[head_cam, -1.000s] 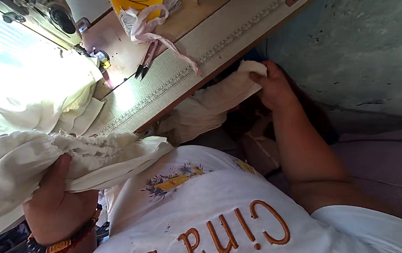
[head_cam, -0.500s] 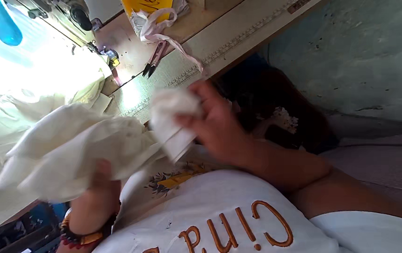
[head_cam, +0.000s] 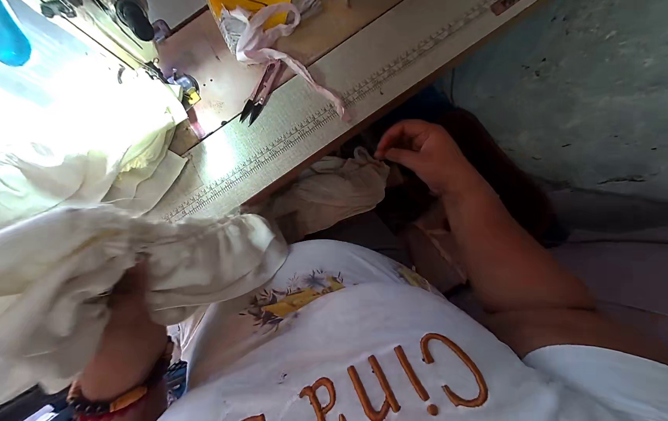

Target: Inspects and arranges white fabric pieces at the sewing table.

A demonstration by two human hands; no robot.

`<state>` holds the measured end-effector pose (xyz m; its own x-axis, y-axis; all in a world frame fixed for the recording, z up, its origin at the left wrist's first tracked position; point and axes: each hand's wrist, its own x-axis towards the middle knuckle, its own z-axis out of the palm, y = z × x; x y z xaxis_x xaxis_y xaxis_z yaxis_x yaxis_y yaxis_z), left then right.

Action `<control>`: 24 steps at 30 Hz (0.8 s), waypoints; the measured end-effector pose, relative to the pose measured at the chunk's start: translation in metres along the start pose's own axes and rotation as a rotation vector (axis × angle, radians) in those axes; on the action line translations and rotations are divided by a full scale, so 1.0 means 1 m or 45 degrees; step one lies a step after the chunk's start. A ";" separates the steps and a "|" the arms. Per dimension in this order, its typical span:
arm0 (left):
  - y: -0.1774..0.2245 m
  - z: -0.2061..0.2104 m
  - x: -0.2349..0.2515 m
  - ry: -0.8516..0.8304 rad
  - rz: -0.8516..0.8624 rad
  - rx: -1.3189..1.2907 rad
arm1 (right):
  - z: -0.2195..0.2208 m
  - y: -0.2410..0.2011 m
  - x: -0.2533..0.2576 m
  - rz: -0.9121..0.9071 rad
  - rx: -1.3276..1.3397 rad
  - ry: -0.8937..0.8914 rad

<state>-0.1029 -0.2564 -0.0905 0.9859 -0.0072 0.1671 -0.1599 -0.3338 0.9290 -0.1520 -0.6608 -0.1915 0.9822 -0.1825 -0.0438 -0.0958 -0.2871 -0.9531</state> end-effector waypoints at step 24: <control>-0.012 -0.023 0.013 -0.026 0.019 -0.254 | -0.038 0.031 0.001 0.343 0.019 0.409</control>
<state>-0.0895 -0.2309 -0.0915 0.9838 -0.0306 0.1767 -0.1793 -0.1400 0.9738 -0.1607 -0.7059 -0.2100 0.8220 -0.5338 -0.1985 -0.3375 -0.1758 -0.9247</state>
